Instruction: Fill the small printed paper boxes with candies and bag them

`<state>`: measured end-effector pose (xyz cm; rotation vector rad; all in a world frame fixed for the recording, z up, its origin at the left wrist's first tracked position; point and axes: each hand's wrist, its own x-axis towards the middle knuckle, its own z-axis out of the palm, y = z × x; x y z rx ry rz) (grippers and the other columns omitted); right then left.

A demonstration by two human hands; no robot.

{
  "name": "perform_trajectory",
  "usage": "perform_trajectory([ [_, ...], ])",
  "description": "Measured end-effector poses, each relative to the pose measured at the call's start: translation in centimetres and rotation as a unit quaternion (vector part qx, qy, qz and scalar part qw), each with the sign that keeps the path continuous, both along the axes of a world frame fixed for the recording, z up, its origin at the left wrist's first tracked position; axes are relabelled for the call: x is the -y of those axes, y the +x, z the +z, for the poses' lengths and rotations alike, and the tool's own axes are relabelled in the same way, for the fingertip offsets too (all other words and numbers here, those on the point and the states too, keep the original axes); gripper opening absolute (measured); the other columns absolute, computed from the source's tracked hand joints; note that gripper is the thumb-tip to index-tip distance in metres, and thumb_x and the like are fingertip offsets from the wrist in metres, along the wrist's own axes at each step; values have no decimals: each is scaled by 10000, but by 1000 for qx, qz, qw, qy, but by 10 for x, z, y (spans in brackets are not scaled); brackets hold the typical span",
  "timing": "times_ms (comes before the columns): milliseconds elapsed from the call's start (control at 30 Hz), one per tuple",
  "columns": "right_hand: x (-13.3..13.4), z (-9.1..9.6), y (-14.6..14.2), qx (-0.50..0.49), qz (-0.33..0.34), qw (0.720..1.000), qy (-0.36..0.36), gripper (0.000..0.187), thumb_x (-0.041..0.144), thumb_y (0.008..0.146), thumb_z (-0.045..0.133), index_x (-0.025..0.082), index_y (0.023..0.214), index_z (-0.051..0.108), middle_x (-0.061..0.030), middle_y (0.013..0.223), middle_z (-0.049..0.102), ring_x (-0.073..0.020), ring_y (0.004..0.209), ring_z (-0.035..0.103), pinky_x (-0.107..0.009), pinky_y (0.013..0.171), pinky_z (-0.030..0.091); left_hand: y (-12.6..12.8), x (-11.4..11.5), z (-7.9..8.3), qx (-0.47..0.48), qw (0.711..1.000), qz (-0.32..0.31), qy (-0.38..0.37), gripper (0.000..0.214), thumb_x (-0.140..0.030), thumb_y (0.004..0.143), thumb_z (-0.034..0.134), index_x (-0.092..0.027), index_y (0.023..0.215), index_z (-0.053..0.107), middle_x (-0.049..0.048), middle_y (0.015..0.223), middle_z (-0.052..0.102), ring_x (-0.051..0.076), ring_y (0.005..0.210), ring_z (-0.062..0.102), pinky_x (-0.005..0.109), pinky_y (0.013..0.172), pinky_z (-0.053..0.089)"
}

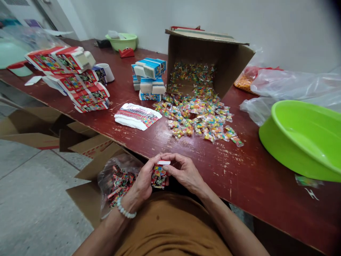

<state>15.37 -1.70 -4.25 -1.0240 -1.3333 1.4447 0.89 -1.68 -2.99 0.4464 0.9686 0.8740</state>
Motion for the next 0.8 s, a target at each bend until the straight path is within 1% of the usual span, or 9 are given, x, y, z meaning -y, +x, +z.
perform_trajectory([
  [67,-1,2,0,23,-6,999,26,163,251,808,690,235,967,720,-35,1073,715,-161,818,661,-278,695,538,1,1,-1,16,1000,10,-2,351,-402,825,595,-139,1041,685,-1,563,652,154,414,587,259,394,485],
  [233,0,7,1,68,-10,996,59,162,208,805,688,248,953,741,-21,977,740,-146,707,651,-278,664,528,4,2,-6,31,999,20,11,346,-357,793,587,-147,1050,686,0,622,673,149,413,575,264,390,475],
  [333,1,7,0,80,-12,990,112,169,174,829,653,260,951,733,-29,1015,736,-176,833,677,-316,763,537,5,2,-12,37,999,25,3,299,-312,781,569,-160,1009,691,5,684,703,157,459,604,262,410,477],
  [400,2,5,-2,111,-23,978,174,186,149,839,631,269,946,725,-35,1013,735,-196,945,670,-351,872,513,7,1,-15,42,998,52,5,258,-272,764,556,-154,943,700,19,756,730,165,542,645,261,471,498],
  [467,4,1,-3,128,-21,970,205,194,146,853,612,276,956,713,-39,1023,732,-204,1015,655,-376,940,482,9,0,-18,46,995,84,13,217,-254,748,559,-145,865,704,32,806,743,179,637,676,268,556,526],
  [567,8,-5,-5,117,-20,977,177,167,168,853,629,267,969,696,-43,1060,724,-211,1058,635,-397,962,465,10,-1,-20,48,994,98,19,235,-320,789,581,-136,856,711,51,860,750,193,715,689,279,630,541],
  [667,12,-8,-6,108,-5,984,143,181,200,848,651,269,1011,686,-39,1088,710,-211,1069,616,-412,973,446,3,1,-18,39,997,67,15,309,-370,830,571,-129,960,714,65,867,746,182,682,679,270,598,532],
  [733,12,-6,-5,101,27,986,130,244,224,836,668,279,1073,674,-44,1174,669,-211,1130,581,-406,1000,424,-9,4,-16,23,998,43,26,336,-362,832,564,-158,1069,687,43,788,728,164,593,653,263,543,511],
  [800,9,-7,-1,79,35,993,77,376,253,816,686,280,1184,621,-59,1243,618,-206,1119,577,-386,970,443,-31,9,-13,-15,998,39,47,393,-394,823,572,-198,1156,643,19,717,701,161,540,629,267,521,496],
])
